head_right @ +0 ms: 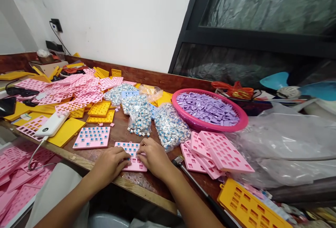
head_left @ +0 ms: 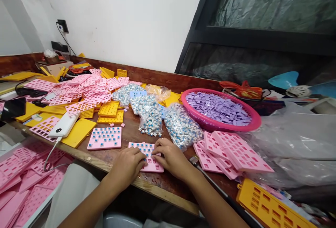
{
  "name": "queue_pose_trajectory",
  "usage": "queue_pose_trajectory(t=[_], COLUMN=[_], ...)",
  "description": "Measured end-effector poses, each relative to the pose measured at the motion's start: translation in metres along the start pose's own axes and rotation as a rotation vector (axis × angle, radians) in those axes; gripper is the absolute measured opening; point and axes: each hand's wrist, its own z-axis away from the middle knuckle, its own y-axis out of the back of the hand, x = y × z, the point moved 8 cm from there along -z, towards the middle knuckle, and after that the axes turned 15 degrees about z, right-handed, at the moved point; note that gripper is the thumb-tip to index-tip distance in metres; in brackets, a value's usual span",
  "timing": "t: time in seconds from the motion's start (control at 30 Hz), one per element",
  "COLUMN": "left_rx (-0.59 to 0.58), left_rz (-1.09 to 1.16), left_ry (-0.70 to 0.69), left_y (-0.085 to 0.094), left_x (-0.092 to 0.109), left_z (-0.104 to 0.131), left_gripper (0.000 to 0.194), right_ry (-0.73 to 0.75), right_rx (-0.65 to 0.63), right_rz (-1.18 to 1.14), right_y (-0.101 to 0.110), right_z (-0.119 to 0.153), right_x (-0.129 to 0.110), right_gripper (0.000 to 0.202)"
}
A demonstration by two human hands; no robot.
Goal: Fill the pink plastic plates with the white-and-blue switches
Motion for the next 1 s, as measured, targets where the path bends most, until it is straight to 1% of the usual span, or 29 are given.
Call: queue_pose_trajectory(t=[0.23,0.33,0.4,0.43,0.5,0.53,0.6,0.7,0.8,0.83,0.9,0.97,1.0], left_rx=[0.032,0.058,0.063,0.056,0.031,0.020,0.013,0.007,-0.018,-0.027,-0.058,-0.079,-0.066], left_rz=[0.080,0.159,0.197,0.194,0.141,0.094,-0.017,-0.133,-0.161,-0.157,-0.110,-0.039,-0.025], left_ry=[0.099,0.094,0.067,0.048,0.012,0.001,-0.007,-0.010,-0.018,-0.019,-0.030,-0.046,-0.049], left_y=[0.002,0.002,0.003,0.003,0.001,0.001,-0.001,-0.004,-0.004,-0.003,0.001,0.009,0.015], left_x=[-0.004,-0.007,-0.007,-0.006,-0.002,0.000,0.004,0.009,0.011,0.011,0.010,0.007,0.004], left_z=[-0.005,-0.004,-0.003,-0.002,-0.001,0.000,0.001,0.000,-0.001,-0.001,-0.003,-0.009,-0.015], left_gripper=[0.008,0.006,0.009,0.012,0.018,0.020,0.022,0.021,0.022,0.022,0.021,0.018,0.018], right_ry=[0.014,0.016,-0.060,-0.139,-0.319,-0.380,-0.422,-0.413,-0.388,-0.375,-0.333,-0.267,-0.234], right_rx=[-0.061,-0.045,0.044,0.114,0.236,0.250,0.187,0.071,0.021,0.021,0.061,0.115,0.126], right_rz=[0.024,-0.073,-0.138,-0.139,-0.062,-0.004,0.095,0.173,0.207,0.197,0.119,-0.041,-0.145], right_y=[-0.007,-0.002,0.009,0.015,0.025,0.026,0.018,-0.002,-0.014,-0.015,-0.011,-0.002,0.002], right_z=[0.000,-0.001,-0.002,-0.002,0.002,0.003,0.002,-0.002,-0.007,-0.008,-0.009,-0.009,-0.008], right_x=[-0.004,0.002,0.020,0.034,0.062,0.073,0.083,0.082,0.075,0.073,0.069,0.067,0.066], right_gripper=[0.011,0.009,0.011,0.012,0.015,0.015,0.014,0.018,0.018,0.019,0.023,0.024,0.024])
